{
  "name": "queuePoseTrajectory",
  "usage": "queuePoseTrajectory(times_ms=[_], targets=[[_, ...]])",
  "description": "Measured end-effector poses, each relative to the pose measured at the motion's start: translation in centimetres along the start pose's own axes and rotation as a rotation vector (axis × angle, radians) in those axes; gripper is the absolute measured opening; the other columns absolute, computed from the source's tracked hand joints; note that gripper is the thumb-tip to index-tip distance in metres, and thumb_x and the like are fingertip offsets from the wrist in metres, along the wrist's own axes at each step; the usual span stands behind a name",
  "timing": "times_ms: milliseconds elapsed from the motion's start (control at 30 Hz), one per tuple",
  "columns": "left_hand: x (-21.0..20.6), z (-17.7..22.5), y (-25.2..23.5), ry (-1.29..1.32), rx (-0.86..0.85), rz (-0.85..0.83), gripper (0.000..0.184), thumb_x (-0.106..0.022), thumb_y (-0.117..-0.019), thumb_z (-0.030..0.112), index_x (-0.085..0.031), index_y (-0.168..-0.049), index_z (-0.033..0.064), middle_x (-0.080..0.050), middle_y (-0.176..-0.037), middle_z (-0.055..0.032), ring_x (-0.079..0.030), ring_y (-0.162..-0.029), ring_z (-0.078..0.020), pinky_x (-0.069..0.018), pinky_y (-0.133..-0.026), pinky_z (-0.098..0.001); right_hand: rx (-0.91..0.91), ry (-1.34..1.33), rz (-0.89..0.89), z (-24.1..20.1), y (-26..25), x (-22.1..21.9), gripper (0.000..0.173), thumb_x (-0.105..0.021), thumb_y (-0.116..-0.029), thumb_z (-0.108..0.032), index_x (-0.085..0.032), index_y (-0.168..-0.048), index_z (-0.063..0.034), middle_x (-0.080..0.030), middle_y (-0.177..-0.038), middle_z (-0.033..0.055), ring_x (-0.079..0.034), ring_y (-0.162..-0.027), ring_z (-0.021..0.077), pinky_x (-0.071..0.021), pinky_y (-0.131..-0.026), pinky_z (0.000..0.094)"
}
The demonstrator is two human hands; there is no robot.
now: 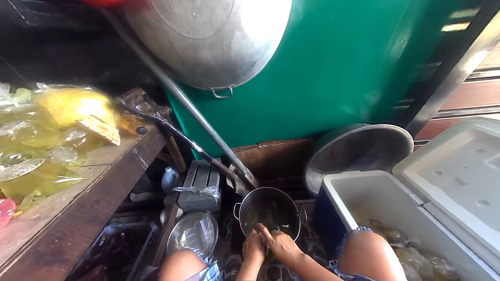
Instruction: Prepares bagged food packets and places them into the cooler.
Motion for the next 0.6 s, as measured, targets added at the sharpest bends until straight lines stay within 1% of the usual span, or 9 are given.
queuePoseTrajectory(times_ms=[67, 133, 200, 267, 333, 400, 500, 567, 600], targets=[[-0.4, -0.6, -0.4, -0.01, 0.015, 0.023, 0.038, -0.048, -0.1063, 0.032, -0.07, -0.129, 0.0103, -0.058, -0.141, -0.0181, -0.051, -0.136, -0.0344, -0.0432, -0.111, -0.0519, 0.04, 0.0, 0.047, 0.0, -0.2, -0.6, 0.056, -0.038, -0.1088, -0.007, -0.025, -0.163, -0.0099, -0.068, -0.119, 0.0286, -0.066, -0.116, 0.045, -0.0492, -0.103, 0.0564], [-0.2, -0.6, -0.4, -0.038, 0.021, 0.022, 0.038, -0.045, -0.1078, 0.029, -0.069, -0.129, 0.0093, -0.061, -0.138, -0.0165, -0.054, -0.134, -0.0328, -0.0431, -0.112, -0.0502, 0.056, -0.019, 0.109, 0.5, -0.6, -0.9, 0.054, -0.039, -0.1091, -0.009, -0.029, -0.162, -0.01, -0.07, -0.115, 0.0267, -0.068, -0.113, 0.0435, -0.0507, -0.102, 0.0552], [0.6, -0.6, 0.2, 0.055, 0.003, 0.072, 0.034, -0.048, -0.1079, 0.026, -0.072, -0.122, 0.0082, -0.068, -0.128, -0.0161, -0.061, -0.126, -0.0326, -0.0457, -0.108, -0.0512, 0.024, -0.061, 0.172, 1.2, -0.8, -1.1, 0.053, -0.041, -0.1094, -0.015, -0.032, -0.162, -0.0141, -0.072, -0.11, 0.024, -0.07, -0.107, 0.0422, -0.0534, -0.097, 0.0552], [1.4, -0.7, 0.3, 0.261, -0.033, 0.142, 0.029, -0.057, -0.1041, 0.026, -0.077, -0.114, 0.0075, -0.074, -0.115, -0.0156, -0.067, -0.116, -0.032, -0.0479, -0.105, -0.0526, -0.046, -0.115, 0.173, 2.0, -0.9, -0.8, 0.056, -0.043, -0.1092, -0.019, -0.028, -0.163, -0.0189, -0.073, -0.108, 0.0231, -0.071, -0.102, 0.0424, -0.0553, -0.092, 0.0576], [1.3, -0.8, -0.1, 0.398, -0.054, 0.064, 0.028, -0.06, -0.103, 0.025, -0.075, -0.118, 0.0076, -0.074, -0.117, -0.0134, -0.067, -0.116, -0.0271, -0.0477, -0.107, -0.0486, -0.086, -0.177, 0.154, 2.7, -0.9, -0.6, 0.059, -0.044, -0.1087, -0.019, -0.025, -0.165, -0.0208, -0.072, -0.107, 0.0232, -0.072, -0.099, 0.0432, -0.0554, -0.089, 0.06], [1.1, -0.5, -0.2, 0.413, -0.098, 0.002, 0.028, -0.059, -0.1031, 0.02, -0.071, -0.124, 0.0059, -0.072, -0.121, -0.0134, -0.067, -0.117, -0.0249, -0.0478, -0.108, -0.0454, -0.082, -0.226, 0.148, 3.2, -0.7, -0.5, 0.061, -0.045, -0.108, -0.018, -0.022, -0.165, -0.0195, -0.073, -0.105, 0.0219, -0.072, -0.097, 0.0426, -0.0555, -0.088, 0.0602], [1.9, -0.8, 0.2, 0.376, -0.149, 0.145, 0.024, -0.061, -0.1013, 0.014, -0.074, -0.118, 0.0046, -0.074, -0.116, -0.0124, -0.069, -0.113, -0.0244, -0.049, -0.107, -0.0453, -0.023, -0.242, 0.236, 3.2, -0.8, -0.7, 0.059, -0.048, -0.1063, -0.016, -0.03, -0.162, -0.0145, -0.074, -0.1, 0.0195, -0.073, -0.092, 0.0404, -0.0572, -0.084, 0.058], [2.0, -2.0, 0.1, 0.412, -0.099, 0.245, 0.024, -0.069, -0.0971, 0.017, -0.074, -0.115, 0.0031, -0.075, -0.11, -0.0127, -0.071, -0.106, -0.0246, -0.0527, -0.102, -0.0454, -0.019, -0.256, 0.251, 3.3, -0.9, -1.0, 0.059, -0.049, -0.1056, -0.015, -0.031, -0.161, -0.0136, -0.074, -0.1, 0.0183, -0.073, -0.092, 0.0394, -0.0571, -0.084, 0.0573], [2.0, -2.8, 0.1, 0.41, -0.045, 0.276, 0.027, -0.074, -0.0937, 0.022, -0.074, -0.113, 0.003, -0.075, -0.109, -0.0136, -0.071, -0.106, -0.0265, -0.0527, -0.101, -0.047, -0.023, -0.266, 0.261, 3.3, -0.9, -1.1, 0.059, -0.049, -0.1051, -0.015, -0.032, -0.161, -0.0132, -0.074, -0.1, 0.0181, -0.073, -0.092, 0.0395, -0.0572, -0.084, 0.0573]])
Point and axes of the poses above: each hand's wrist, its own y-axis away from the middle knuckle, its own x-axis out of the back of the hand, z = x × y, the point moved 9 cm from there along -y, towards the middle knuckle
